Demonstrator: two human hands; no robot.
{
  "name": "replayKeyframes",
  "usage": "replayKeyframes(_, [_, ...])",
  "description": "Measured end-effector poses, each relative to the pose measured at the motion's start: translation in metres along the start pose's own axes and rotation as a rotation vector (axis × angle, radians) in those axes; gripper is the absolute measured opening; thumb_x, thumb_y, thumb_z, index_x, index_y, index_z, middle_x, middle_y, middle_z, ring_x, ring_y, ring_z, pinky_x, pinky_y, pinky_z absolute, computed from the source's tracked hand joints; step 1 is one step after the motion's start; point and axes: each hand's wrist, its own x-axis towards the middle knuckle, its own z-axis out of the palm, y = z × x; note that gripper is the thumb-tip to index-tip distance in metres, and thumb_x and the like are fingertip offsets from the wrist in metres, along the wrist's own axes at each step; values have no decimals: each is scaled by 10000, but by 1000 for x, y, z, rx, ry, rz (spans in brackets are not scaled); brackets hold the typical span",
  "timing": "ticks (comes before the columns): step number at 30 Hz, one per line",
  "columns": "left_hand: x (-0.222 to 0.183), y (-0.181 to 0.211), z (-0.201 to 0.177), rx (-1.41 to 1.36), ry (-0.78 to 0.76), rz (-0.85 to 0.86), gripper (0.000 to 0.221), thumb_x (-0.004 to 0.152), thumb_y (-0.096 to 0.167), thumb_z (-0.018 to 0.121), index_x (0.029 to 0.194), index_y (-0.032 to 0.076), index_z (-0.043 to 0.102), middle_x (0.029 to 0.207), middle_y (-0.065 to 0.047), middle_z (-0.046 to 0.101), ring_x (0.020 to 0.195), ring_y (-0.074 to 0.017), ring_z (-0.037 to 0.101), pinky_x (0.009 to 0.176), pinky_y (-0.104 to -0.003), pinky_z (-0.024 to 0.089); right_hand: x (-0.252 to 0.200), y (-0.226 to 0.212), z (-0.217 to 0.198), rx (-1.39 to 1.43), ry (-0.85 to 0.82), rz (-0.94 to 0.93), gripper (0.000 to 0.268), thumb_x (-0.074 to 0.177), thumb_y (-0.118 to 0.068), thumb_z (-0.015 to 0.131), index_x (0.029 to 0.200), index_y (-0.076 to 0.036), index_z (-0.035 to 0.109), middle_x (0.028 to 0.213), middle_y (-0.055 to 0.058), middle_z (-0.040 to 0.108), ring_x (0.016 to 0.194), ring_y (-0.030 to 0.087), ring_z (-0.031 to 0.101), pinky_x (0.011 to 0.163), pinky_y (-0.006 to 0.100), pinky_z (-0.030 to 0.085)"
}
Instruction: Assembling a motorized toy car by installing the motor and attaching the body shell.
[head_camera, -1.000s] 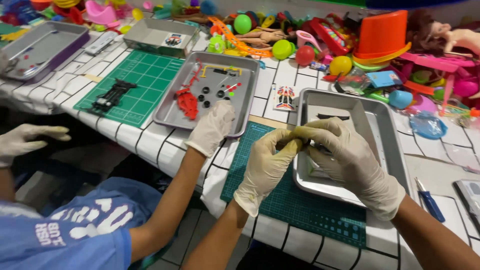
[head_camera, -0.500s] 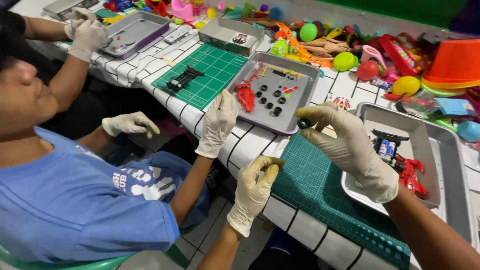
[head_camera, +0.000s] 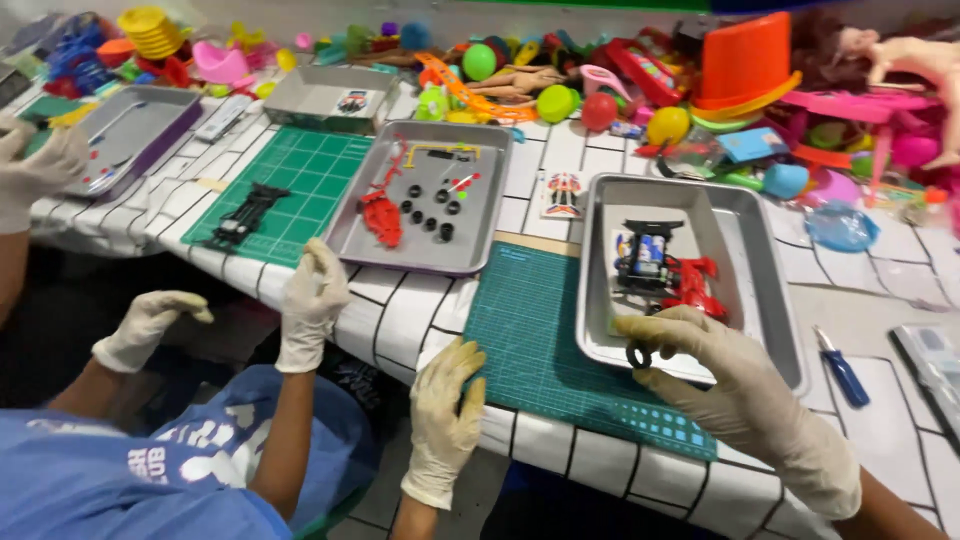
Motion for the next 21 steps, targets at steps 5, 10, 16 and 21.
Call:
replayKeyframes(5, [3,1,7,61,-80,13,247,983,140,575,1183,58,694,1269,-125,696,1253,-344,648,1069,-448,497,-28,39,-57,3,106,105,464,800,22,776,1225,-149,706,1115,36,708,916,141,699,844,246,581])
replayKeyframes(10, [1,-6,20,101,-107,-41,285,912,132,637,1186,99,706,1278,-90,691,1262,-314,641,1124,-435,468,-15,85,-81,-62,150,71,410,821,-76,822,1207,-150,703,1093,32,721,812,123,656,722,233,550])
replayKeyframes(16, [32,9,22,41,-12,-126,197,914,37,624,1093,36,705,1145,-95,731,1101,-289,680,1070,-417,519,78,108,-67,20,-21,-13,349,866,-78,778,1198,-153,698,1095,16,723,870,148,702,807,274,565])
replayKeyframes(21, [39,2,13,-25,24,-121,175,932,29,579,1069,36,688,1101,-107,725,1018,-293,683,960,-417,531,221,57,1,56,-109,220,331,886,-82,722,1209,-151,729,1127,30,732,941,135,661,796,284,561])
